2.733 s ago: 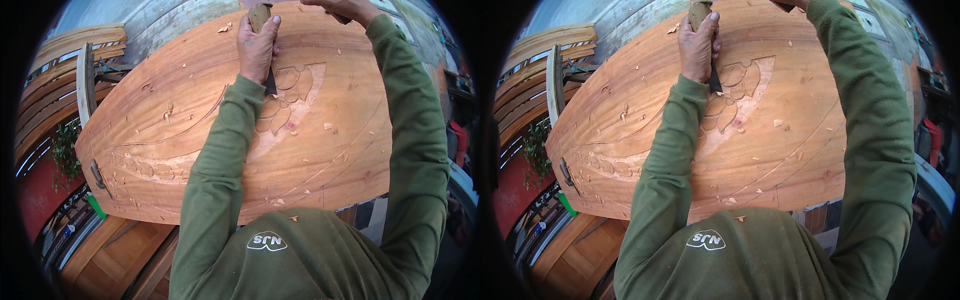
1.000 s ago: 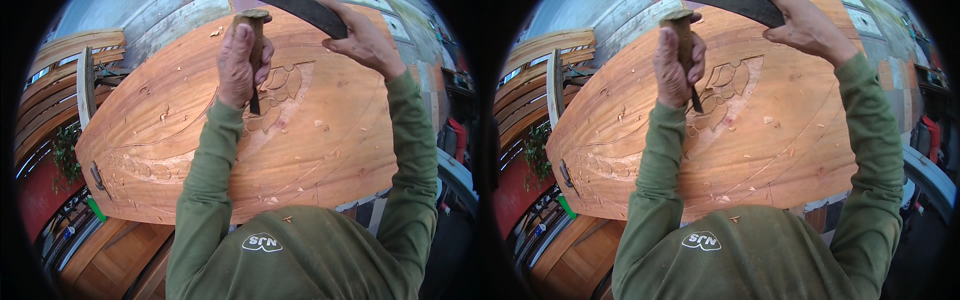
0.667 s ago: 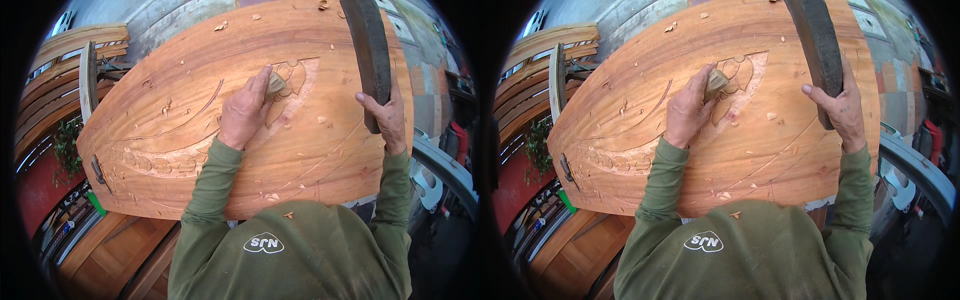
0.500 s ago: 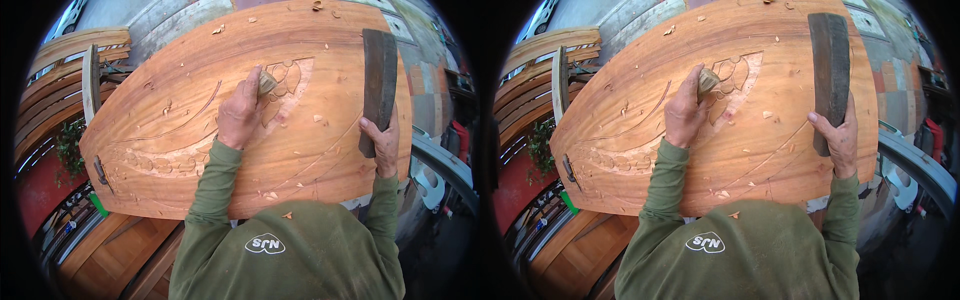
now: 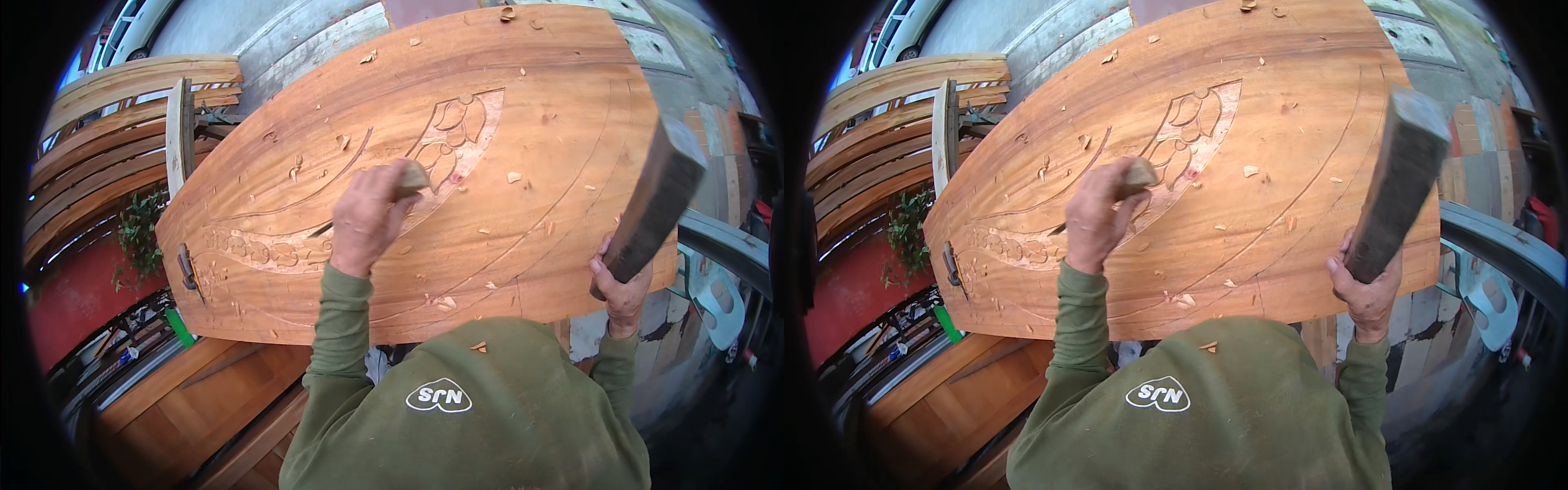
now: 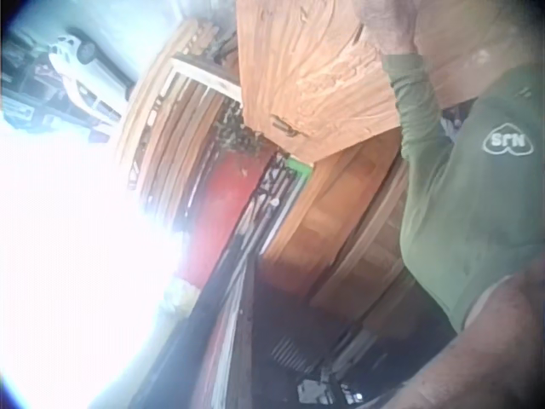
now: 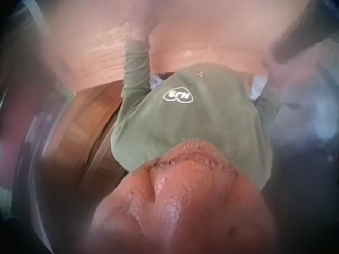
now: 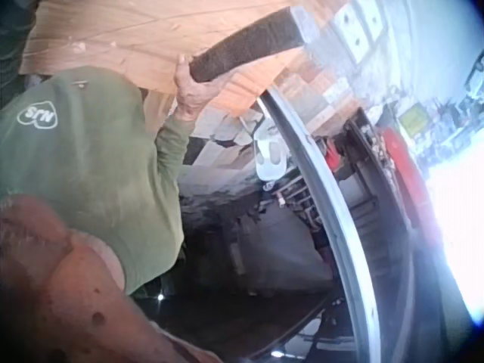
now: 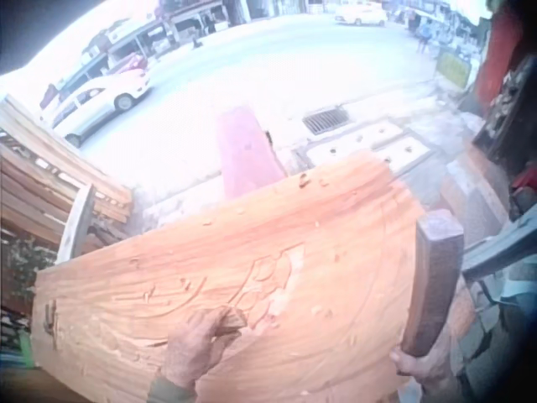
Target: The person carves a floral design into a large wooden board using a chisel and a wooden mallet.
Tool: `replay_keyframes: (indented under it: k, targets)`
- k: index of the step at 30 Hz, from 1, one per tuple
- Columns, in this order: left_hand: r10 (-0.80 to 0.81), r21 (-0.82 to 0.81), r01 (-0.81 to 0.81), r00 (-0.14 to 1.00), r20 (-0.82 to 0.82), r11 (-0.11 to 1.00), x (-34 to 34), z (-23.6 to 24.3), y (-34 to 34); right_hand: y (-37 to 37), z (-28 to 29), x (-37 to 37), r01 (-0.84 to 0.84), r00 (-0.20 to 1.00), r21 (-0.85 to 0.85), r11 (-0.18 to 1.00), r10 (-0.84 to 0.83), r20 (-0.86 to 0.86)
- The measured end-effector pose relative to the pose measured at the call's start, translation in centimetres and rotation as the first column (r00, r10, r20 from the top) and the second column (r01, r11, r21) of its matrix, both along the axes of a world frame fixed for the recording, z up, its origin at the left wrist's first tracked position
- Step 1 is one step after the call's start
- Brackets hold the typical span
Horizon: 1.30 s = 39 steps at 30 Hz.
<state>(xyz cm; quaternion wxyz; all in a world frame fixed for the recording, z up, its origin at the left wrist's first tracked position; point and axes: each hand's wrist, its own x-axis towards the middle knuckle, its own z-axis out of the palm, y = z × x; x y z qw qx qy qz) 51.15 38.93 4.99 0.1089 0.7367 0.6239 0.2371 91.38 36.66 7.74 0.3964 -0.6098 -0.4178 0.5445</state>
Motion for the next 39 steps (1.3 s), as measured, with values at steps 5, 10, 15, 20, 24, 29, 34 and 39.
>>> replay_keyframes:
  k: [5,10,15,20,24,29,34,39]
  targets:
    - [-0.471,0.089,0.478,0.877,-0.091,0.874,7.8,-1.5,0.3,-5.0,-0.9,-0.8,0.022,0.996,0.109,0.994,-0.031,0.082]
    - [-0.738,0.094,0.734,0.675,0.003,0.672,10.2,-3.0,2.1,-10.5,0.7,-3.6,0.171,0.981,0.078,0.982,-0.177,0.081]
    - [-0.864,0.257,0.843,0.500,-0.048,0.474,8.6,-4.6,4.9,-15.7,-0.6,-7.7,0.294,0.953,0.200,0.935,-0.301,0.008]
    - [-0.910,0.233,0.882,0.413,0.035,0.410,7.2,-5.6,6.5,-19.7,-2.5,-9.9,0.197,0.963,0.171,0.965,-0.223,0.148]
    - [-0.936,0.245,0.903,0.344,0.078,0.352,6.3,-6.5,6.8,-20.9,-2.1,-12.1,0.249,0.943,0.145,0.958,-0.274,0.190]
    - [-0.970,0.355,0.902,0.224,0.100,0.245,4.8,-6.2,7.5,-20.8,-3.0,-13.4,0.065,0.831,0.392,0.918,-0.267,0.489]
    - [-0.978,0.440,0.874,0.166,0.125,0.204,3.3,-6.2,7.7,-18.8,-5.3,-14.1,-0.059,0.750,0.507,0.860,-0.297,0.591]
    - [-0.990,0.487,0.864,0.081,0.120,0.129,2.7,-6.6,8.6,-11.1,-5.5,-14.9,-0.489,0.518,0.632,0.602,-0.383,0.765]
